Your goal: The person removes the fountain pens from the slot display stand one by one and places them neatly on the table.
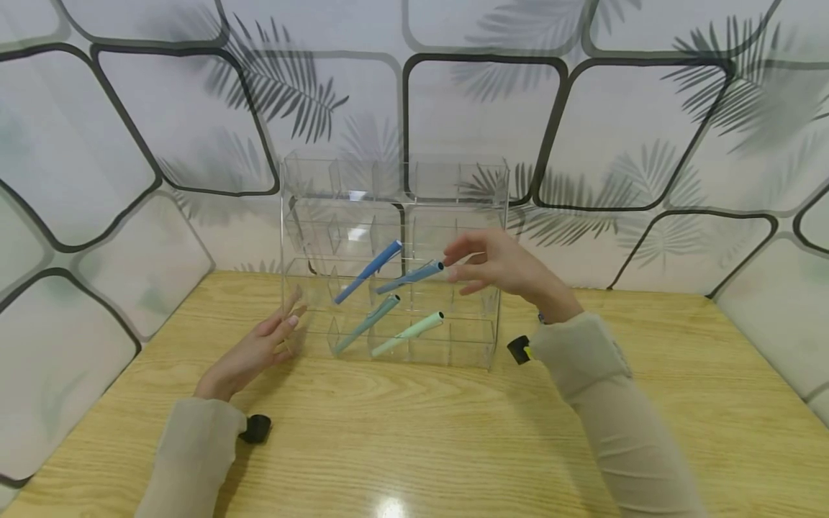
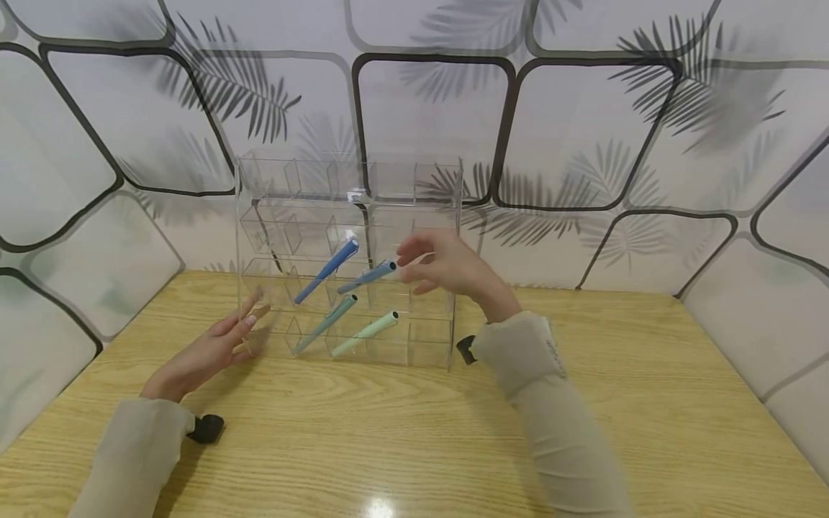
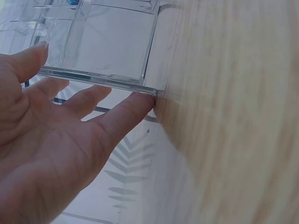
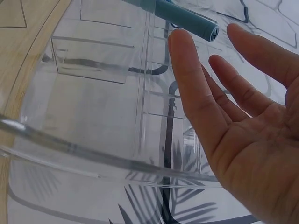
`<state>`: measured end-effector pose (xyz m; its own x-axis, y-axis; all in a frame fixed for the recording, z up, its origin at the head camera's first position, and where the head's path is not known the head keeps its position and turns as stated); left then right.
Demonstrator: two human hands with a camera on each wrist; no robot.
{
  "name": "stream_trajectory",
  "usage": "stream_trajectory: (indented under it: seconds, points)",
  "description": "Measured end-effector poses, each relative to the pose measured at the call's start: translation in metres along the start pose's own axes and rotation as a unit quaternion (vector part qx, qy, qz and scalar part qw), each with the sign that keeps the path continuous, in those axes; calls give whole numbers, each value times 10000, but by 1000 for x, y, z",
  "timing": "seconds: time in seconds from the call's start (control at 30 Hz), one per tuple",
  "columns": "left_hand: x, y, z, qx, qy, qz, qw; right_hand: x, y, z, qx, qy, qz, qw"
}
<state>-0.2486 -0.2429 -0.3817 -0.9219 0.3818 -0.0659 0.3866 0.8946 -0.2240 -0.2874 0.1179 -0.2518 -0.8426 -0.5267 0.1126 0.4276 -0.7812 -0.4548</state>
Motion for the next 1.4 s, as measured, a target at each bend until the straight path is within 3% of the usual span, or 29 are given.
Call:
stream_trajectory:
  seconds: [0.47,0.7,1.07,1.4]
  points:
    - [1,2,-2,95,-63,33,9999,13,16,2,9,28,102,9999]
    - [1,2,-2,107,-72,24,9999,14,20,5,-304,-162,-50,9994]
    - [1,2,-1,54,-96,-56,9999,9,13,4,11,171,-371,9992]
    - [0,0,-2,100,-72,10,9999,-3,-1,0,1,56,-666,9978]
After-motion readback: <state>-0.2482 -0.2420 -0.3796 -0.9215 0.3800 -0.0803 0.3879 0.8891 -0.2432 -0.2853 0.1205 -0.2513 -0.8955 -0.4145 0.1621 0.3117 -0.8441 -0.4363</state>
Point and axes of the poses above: each hand's wrist, its own x-axis towards the middle knuckle, its own y-axis out of the palm, z = x × y, the point moved 4 cm from there along x, towards the middle knuckle, and after that the axes turned 2 degrees about -z, right-handed, at the moved point
